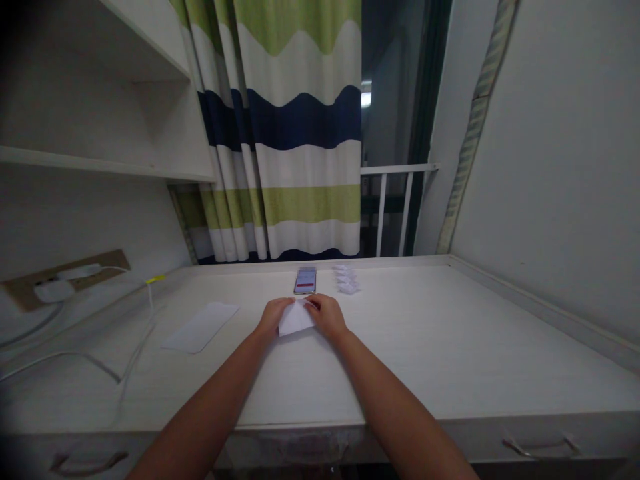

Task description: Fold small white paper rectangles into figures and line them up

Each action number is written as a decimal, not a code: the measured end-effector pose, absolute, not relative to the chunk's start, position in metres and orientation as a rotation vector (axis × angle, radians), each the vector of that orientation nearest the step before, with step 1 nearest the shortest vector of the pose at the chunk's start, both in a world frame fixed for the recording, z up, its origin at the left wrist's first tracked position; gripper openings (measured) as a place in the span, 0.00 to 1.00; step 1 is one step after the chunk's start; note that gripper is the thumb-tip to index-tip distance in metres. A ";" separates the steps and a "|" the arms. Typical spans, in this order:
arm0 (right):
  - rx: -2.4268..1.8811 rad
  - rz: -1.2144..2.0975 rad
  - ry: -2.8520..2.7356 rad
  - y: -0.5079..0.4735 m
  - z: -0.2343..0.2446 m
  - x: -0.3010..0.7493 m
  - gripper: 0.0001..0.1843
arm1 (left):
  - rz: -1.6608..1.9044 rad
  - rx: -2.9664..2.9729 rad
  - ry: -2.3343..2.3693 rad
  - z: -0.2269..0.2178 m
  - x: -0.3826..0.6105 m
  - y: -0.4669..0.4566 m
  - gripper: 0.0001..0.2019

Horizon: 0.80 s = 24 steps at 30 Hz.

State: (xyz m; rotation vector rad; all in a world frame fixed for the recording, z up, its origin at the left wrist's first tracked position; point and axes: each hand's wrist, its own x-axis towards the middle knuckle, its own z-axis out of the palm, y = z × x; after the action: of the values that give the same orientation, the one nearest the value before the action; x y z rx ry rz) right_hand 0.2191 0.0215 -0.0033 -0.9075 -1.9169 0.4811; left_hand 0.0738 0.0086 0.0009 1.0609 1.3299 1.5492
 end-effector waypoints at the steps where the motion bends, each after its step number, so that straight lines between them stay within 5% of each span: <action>1: -0.900 0.413 -1.955 0.019 -0.002 0.219 0.10 | 1.556 1.061 1.328 0.001 0.074 0.008 0.08; 13: -0.866 -0.020 -2.261 0.008 0.006 0.220 0.16 | 1.575 1.025 1.294 -0.002 0.072 0.011 0.11; 24: -0.858 0.011 -2.354 0.009 0.008 0.220 0.19 | 1.607 0.978 1.296 0.005 0.073 0.003 0.12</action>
State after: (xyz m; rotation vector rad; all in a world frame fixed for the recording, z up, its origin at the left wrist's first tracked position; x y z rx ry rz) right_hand 0.2198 0.0090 0.0081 -0.8581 -2.3543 0.0113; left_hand 0.0733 0.0033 0.0049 0.9775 1.2959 1.6072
